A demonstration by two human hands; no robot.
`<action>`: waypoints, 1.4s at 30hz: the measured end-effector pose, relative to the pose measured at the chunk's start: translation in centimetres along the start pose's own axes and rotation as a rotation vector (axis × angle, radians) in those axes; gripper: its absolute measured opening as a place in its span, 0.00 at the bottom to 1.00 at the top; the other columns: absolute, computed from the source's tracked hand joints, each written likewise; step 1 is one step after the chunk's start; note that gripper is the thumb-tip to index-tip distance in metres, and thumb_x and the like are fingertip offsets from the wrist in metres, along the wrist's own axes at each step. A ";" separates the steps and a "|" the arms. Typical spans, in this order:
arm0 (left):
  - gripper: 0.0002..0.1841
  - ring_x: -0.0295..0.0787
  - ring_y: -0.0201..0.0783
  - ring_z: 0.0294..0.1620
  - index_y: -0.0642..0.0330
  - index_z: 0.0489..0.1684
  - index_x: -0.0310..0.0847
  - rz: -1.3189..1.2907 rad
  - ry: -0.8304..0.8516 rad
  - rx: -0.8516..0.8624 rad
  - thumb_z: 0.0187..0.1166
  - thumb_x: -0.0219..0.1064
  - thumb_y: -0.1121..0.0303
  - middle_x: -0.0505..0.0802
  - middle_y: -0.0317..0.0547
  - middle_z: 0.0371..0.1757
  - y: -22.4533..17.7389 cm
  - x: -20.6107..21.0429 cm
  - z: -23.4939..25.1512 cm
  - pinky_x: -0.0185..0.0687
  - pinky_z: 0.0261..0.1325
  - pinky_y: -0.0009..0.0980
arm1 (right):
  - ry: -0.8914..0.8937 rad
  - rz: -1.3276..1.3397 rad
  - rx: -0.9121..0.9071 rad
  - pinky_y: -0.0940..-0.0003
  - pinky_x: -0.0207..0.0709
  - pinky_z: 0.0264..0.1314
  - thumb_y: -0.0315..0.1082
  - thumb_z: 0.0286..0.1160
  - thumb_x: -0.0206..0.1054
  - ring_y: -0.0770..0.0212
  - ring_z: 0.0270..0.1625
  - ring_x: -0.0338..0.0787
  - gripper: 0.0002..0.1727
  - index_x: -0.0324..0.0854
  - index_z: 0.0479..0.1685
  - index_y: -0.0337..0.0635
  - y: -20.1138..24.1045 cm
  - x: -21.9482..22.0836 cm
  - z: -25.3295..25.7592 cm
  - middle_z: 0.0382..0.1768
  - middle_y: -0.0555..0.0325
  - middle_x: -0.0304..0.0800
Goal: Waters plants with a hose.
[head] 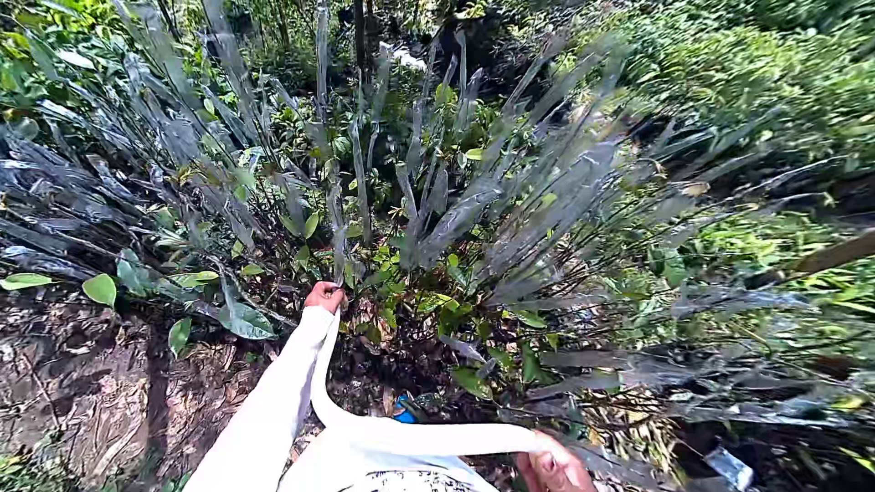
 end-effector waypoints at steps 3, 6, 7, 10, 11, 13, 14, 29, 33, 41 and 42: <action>0.21 0.91 0.48 0.48 0.70 0.70 0.76 0.009 0.000 0.007 0.82 0.68 0.68 0.91 0.62 0.52 0.2 -0.7 0.8 0.84 0.59 0.46 | 0.037 0.034 0.028 0.88 0.73 0.34 0.64 0.73 0.67 0.89 0.29 0.79 0.14 0.87 0.35 0.69 0.0 0.4 0.4 0.28 0.88 0.86; 0.21 0.91 0.47 0.47 0.71 0.70 0.76 0.027 0.004 0.017 0.83 0.68 0.69 0.92 0.62 0.51 0.1 -1.2 1.2 0.83 0.60 0.45 | 0.070 0.063 0.067 0.88 0.73 0.34 0.61 0.73 0.70 0.89 0.28 0.79 0.13 0.86 0.35 0.66 0.4 0.8 0.7 0.27 0.87 0.86; 0.21 0.91 0.47 0.48 0.71 0.70 0.76 0.031 0.012 0.020 0.83 0.67 0.69 0.92 0.62 0.52 0.1 -1.3 1.2 0.83 0.60 0.46 | 0.082 0.065 0.077 0.87 0.74 0.34 0.61 0.73 0.70 0.88 0.28 0.79 0.14 0.86 0.34 0.65 0.5 0.9 0.9 0.26 0.87 0.85; 0.21 0.91 0.46 0.46 0.70 0.70 0.76 0.046 0.023 0.022 0.83 0.67 0.68 0.92 0.60 0.51 0.2 -1.4 1.8 0.84 0.58 0.45 | 0.114 0.092 0.104 0.87 0.73 0.31 0.60 0.72 0.71 0.88 0.26 0.78 0.14 0.85 0.32 0.64 0.8 0.8 1.4 0.23 0.85 0.84; 0.21 0.91 0.46 0.45 0.70 0.70 0.76 0.042 0.025 0.023 0.83 0.67 0.68 0.92 0.60 0.50 0.3 -1.4 1.9 0.85 0.56 0.45 | 0.123 0.105 0.108 0.87 0.72 0.31 0.60 0.72 0.71 0.88 0.25 0.78 0.14 0.85 0.32 0.64 0.9 0.8 1.5 0.22 0.85 0.83; 0.21 0.91 0.45 0.43 0.70 0.70 0.76 0.033 0.029 0.032 0.83 0.67 0.68 0.92 0.59 0.48 0.3 -1.1 2.0 0.85 0.54 0.44 | 0.140 0.126 0.111 0.87 0.72 0.30 0.60 0.72 0.71 0.87 0.25 0.78 0.14 0.85 0.32 0.64 1.0 0.7 1.7 0.22 0.85 0.83; 0.21 0.90 0.45 0.42 0.70 0.70 0.76 0.026 0.029 0.036 0.83 0.67 0.68 0.92 0.59 0.48 0.3 -1.0 2.0 0.85 0.53 0.44 | 0.140 0.134 0.113 0.87 0.73 0.30 0.60 0.72 0.71 0.87 0.24 0.78 0.14 0.85 0.32 0.64 1.1 0.7 1.8 0.22 0.84 0.83; 0.20 0.89 0.52 0.50 0.71 0.68 0.77 0.092 0.006 0.059 0.81 0.67 0.70 0.90 0.64 0.53 -1.9 0.5 3.9 0.81 0.61 0.50 | 0.017 0.102 0.071 0.88 0.70 0.28 0.61 0.68 0.73 0.88 0.24 0.76 0.15 0.84 0.30 0.64 0.6 -0.1 1.7 0.23 0.86 0.82; 0.21 0.88 0.57 0.59 0.70 0.70 0.77 0.157 0.003 0.065 0.81 0.67 0.69 0.90 0.67 0.58 -1.9 1.1 5.0 0.79 0.68 0.53 | 0.011 0.130 0.073 0.88 0.70 0.28 0.62 0.68 0.74 0.88 0.24 0.76 0.15 0.85 0.30 0.65 0.4 -0.2 1.6 0.23 0.85 0.83; 0.22 0.86 0.56 0.65 0.69 0.72 0.76 0.181 0.008 0.030 0.81 0.68 0.71 0.88 0.67 0.64 -3.9 2.2 4.8 0.77 0.72 0.52 | -0.011 0.157 0.059 0.88 0.71 0.29 0.61 0.68 0.74 0.87 0.25 0.77 0.15 0.85 0.30 0.64 0.1 -0.8 1.3 0.23 0.84 0.83; 0.22 0.86 0.56 0.66 0.69 0.72 0.76 0.185 0.009 0.032 0.81 0.68 0.71 0.87 0.67 0.65 -4.2 2.2 4.6 0.77 0.72 0.52 | -0.015 0.166 0.063 0.88 0.71 0.28 0.61 0.68 0.74 0.87 0.24 0.77 0.15 0.86 0.30 0.64 0.1 -0.8 1.3 0.23 0.84 0.84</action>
Point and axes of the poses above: each hand's wrist, its own z-axis towards the middle knuckle, its own x-axis out of the palm, y = z × x, the point moved 1 cm from there along z, towards the middle knuckle
